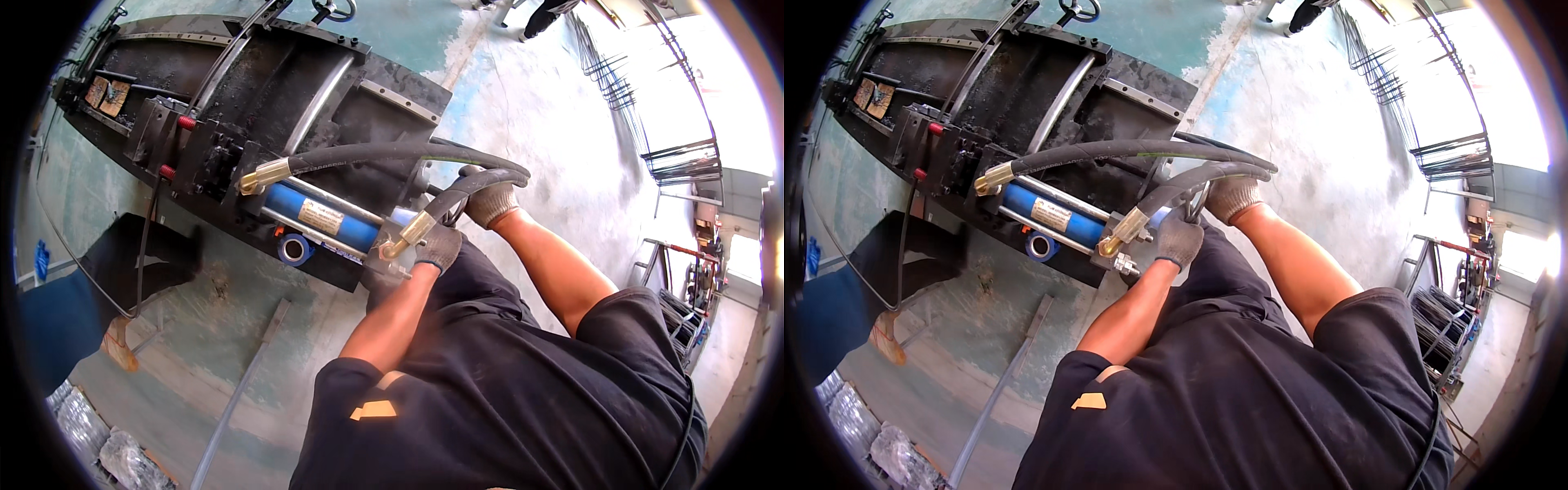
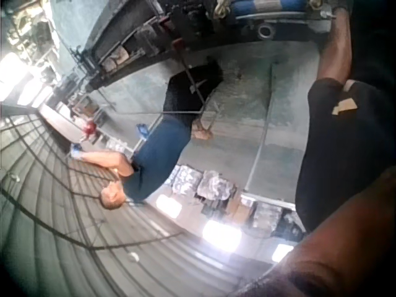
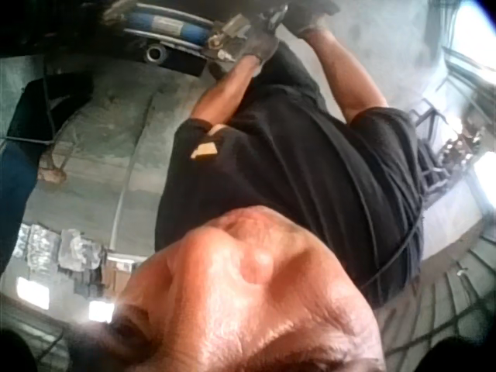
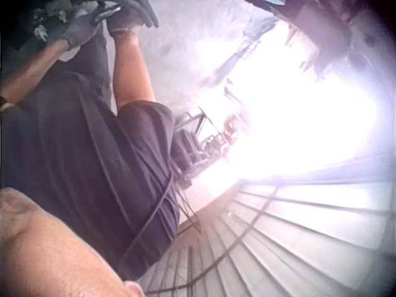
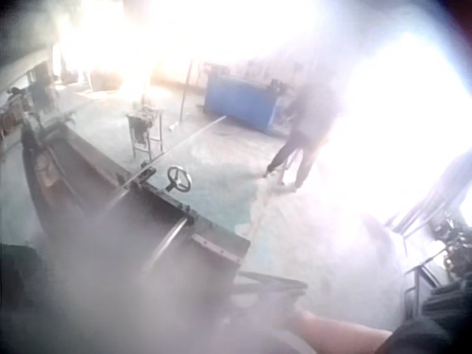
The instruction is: The person operates a hydraulic pipe bender to bend metal rods into curved shapes. They load rods into the machine, activate the bending cycle, remove the finished pieces, and place them on a nearby rack. The person also moves to a second machine to bend additional rods and stacks the output.
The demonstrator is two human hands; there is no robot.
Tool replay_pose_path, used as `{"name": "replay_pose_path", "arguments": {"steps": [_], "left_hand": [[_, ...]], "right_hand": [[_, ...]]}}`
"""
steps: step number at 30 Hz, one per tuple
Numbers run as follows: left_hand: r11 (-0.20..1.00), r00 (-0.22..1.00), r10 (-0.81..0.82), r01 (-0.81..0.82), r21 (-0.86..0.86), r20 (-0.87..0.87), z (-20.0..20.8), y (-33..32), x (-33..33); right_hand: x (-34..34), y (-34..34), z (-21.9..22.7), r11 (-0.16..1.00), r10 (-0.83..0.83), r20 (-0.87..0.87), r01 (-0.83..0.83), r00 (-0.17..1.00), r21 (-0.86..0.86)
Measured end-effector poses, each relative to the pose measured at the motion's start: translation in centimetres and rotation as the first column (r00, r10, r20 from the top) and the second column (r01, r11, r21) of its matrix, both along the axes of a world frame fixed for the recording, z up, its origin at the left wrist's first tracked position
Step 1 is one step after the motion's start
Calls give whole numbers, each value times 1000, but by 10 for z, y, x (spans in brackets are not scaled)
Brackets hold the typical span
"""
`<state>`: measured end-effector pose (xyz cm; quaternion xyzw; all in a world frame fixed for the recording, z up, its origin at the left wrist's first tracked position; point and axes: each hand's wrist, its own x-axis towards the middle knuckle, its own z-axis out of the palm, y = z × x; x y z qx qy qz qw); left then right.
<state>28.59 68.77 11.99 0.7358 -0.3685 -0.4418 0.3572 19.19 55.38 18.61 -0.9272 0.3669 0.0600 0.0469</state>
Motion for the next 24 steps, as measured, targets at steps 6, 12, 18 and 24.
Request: {"name": "replay_pose_path", "arguments": {"steps": [6, 12, 18, 24], "left_hand": [[993, 1000, -14, 13, 119, 9, 16, -7, -1], [978, 998, -67, 70, 196, -21, 79, -19, 15], [980, 986, -85, 57, 188, 146, 59, -13, 5], [970, 992, 116, -103, 220, -50, 78, -6, -2]], "right_hand": [[12, -3, 30, 989, 11, -41, -4, 999, 147], [17, -31, 49, 838, 14, -234, 116, 972, 534], [-8, -57, 3, 768, 128, 367, -326, 921, 551], [-2, -48, 43, 760, -128, 172, -15, 977, 650]]}}
